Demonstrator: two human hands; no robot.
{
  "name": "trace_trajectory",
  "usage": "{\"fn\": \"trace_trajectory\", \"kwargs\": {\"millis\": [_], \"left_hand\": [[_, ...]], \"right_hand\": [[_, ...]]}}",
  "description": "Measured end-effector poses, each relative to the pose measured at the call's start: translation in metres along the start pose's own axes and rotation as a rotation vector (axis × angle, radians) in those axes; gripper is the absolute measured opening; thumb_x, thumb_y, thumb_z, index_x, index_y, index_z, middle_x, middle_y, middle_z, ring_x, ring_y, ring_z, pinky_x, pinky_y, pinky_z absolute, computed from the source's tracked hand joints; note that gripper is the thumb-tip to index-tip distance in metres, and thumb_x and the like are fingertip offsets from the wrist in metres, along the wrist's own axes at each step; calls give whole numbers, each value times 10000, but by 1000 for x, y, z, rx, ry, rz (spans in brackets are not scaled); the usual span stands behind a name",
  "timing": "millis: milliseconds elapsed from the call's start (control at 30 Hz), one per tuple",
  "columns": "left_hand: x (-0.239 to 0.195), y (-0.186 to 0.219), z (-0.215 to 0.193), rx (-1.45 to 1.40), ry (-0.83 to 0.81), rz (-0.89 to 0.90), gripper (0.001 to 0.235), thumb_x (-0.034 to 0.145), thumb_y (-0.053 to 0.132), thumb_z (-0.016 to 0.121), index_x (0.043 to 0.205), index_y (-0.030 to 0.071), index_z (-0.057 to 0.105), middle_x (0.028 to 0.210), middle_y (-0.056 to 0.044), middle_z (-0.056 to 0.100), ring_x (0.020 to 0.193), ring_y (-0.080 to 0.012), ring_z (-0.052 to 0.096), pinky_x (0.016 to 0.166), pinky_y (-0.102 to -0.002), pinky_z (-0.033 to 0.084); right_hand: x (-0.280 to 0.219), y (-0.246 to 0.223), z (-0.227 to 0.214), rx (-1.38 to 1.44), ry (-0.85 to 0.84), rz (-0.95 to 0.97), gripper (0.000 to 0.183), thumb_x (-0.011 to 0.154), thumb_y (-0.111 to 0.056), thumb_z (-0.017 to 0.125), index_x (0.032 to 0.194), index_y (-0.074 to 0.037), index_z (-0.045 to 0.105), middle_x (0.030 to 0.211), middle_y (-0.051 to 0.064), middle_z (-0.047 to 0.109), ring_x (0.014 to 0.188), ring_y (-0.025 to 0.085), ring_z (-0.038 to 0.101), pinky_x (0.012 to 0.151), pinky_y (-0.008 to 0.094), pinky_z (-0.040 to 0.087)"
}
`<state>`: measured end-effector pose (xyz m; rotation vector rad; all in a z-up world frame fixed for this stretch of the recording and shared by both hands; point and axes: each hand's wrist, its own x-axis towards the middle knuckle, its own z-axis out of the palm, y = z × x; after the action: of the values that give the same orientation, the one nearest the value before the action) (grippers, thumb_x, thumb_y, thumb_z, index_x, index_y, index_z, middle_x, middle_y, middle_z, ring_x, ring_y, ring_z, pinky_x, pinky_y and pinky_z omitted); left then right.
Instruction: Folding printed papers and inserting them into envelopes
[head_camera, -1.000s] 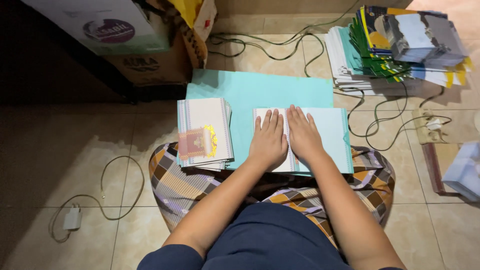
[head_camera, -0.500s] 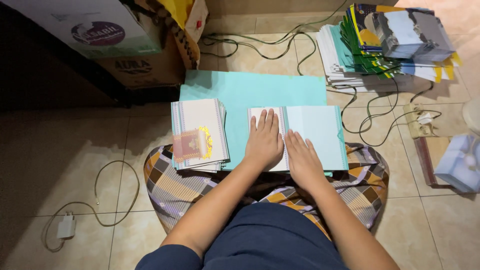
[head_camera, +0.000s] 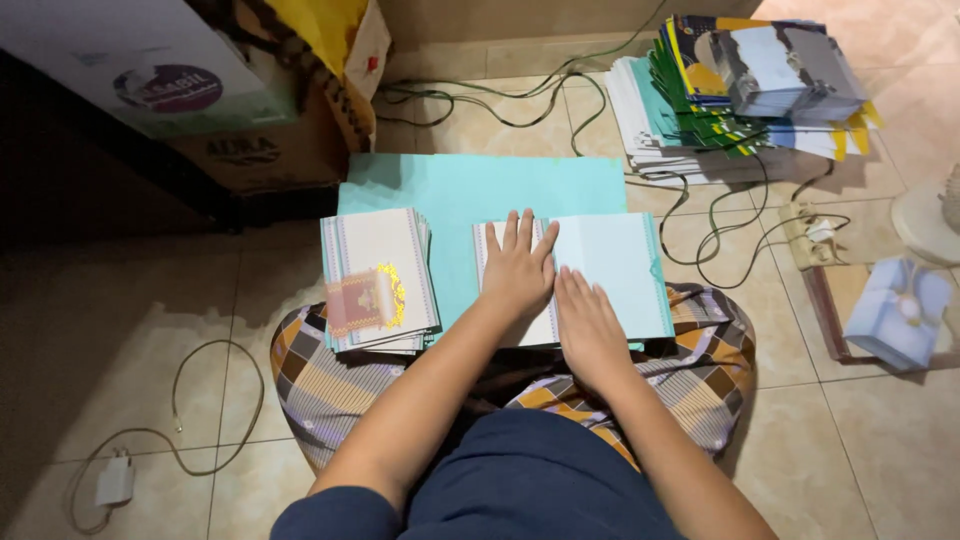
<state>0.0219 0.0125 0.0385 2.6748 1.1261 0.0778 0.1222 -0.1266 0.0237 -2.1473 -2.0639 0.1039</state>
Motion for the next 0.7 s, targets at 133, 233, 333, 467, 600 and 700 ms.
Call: {"fn": "trace_trajectory", "kwargs": {"millis": [133, 233, 333, 467, 600, 700], "left_hand": [[27, 3, 1, 10, -24, -28, 614, 1040, 361, 215, 1625, 182, 262, 1699, -204, 159, 1583, -379, 81, 1233, -621, 35], [24, 4, 0, -1, -35, -19, 620, 1047, 353, 213, 1627, 135, 240, 1706, -198, 129, 1588, -361, 67, 1248, -589, 25], [-3, 6, -10, -23, -1, 21, 618, 1049, 326, 240, 1607, 60, 268, 1689, -222, 181, 1573, -385, 128, 1247, -579, 78], [-29, 6, 7, -40, 32, 23, 645, 1033, 307, 260, 1607, 15, 223, 1672, -240, 204, 1554, -403, 150, 1226, -594, 109], [-46, 8, 6, -21, -40, 46, 661, 1032, 359, 215, 1623, 66, 187, 1697, -204, 134, 1567, -387, 81, 1235, -602, 56], [-46, 8, 2, -19, -42, 50, 662, 1033, 369, 223, 1631, 88, 179, 1699, -194, 135, 1568, -381, 87, 1235, -604, 58]], "right_hand": [[-30, -6, -8, 13, -34, -9, 558, 1030, -160, 371, 1567, -16, 325, 1639, 179, 327, 1517, 324, 283, 1216, 484, 191], [-18, 0, -12, 65, -75, 5, 527, 1054, -175, 325, 1559, -29, 354, 1638, 164, 337, 1522, 311, 286, 1215, 471, 198], [11, 11, -7, 56, -16, -2, 530, 1047, -191, 386, 1549, -21, 370, 1634, 168, 346, 1520, 319, 289, 1221, 486, 213], [57, 22, -6, 45, -38, 25, 537, 1057, -206, 355, 1568, -42, 350, 1648, 143, 329, 1534, 312, 264, 1234, 495, 189], [75, 24, -5, 40, -11, 15, 525, 1049, -167, 336, 1555, -40, 386, 1639, 137, 360, 1534, 296, 283, 1243, 487, 181], [61, 21, -7, 34, 6, 2, 527, 1040, -180, 353, 1549, -49, 398, 1639, 120, 365, 1535, 280, 286, 1243, 475, 186]]}}
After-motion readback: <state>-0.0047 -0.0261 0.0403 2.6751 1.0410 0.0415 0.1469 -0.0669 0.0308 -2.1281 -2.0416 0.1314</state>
